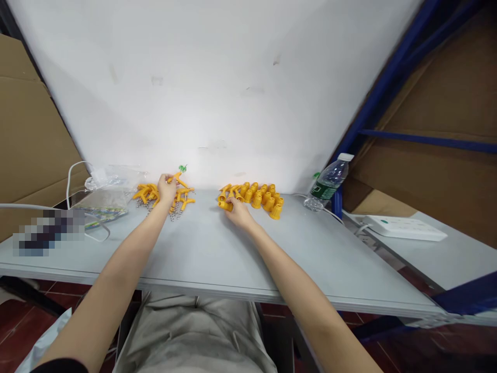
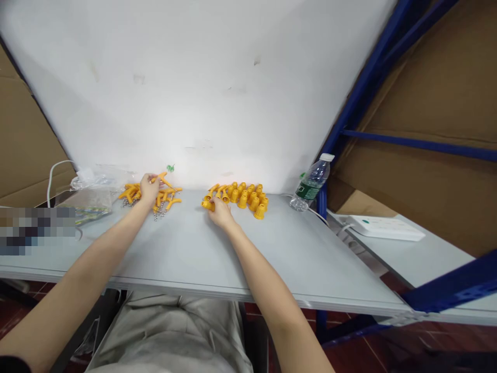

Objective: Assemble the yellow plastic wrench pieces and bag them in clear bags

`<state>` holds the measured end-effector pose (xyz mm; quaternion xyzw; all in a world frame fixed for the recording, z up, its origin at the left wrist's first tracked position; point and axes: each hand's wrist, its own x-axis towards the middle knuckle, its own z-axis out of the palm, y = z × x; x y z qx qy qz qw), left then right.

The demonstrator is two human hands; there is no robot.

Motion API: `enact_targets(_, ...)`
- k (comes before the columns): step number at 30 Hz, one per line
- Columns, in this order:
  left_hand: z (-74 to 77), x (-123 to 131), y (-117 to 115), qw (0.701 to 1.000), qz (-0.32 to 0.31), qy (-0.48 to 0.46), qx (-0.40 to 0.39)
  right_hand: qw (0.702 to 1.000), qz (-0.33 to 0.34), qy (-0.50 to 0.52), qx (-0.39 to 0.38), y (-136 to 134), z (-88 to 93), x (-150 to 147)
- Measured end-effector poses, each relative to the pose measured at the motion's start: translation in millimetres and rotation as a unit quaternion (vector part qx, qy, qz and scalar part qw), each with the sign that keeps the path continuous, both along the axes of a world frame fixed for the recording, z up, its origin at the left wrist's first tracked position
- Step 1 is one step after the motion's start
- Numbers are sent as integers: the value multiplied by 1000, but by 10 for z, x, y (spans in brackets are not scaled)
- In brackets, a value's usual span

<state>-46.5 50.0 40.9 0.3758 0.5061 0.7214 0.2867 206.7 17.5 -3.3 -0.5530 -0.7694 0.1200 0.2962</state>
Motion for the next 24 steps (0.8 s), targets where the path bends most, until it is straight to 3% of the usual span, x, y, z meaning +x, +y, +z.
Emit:
enact_targets(6,-166,247,-221,982,-32,-187,-13,998,61,6,7,72,198,-225)
enact_targets(10,-193,309,-287,974,-12,-225,-10,992,106,58,20,63,160,-342)
enact_targets(18,-228,300,-356,986,-13,-162,22,974,134,179,45,81,-113,-348)
enact_targets(24,-404,258,-302,997,-67,-24,19,977,117,164,69,112,-153,-255)
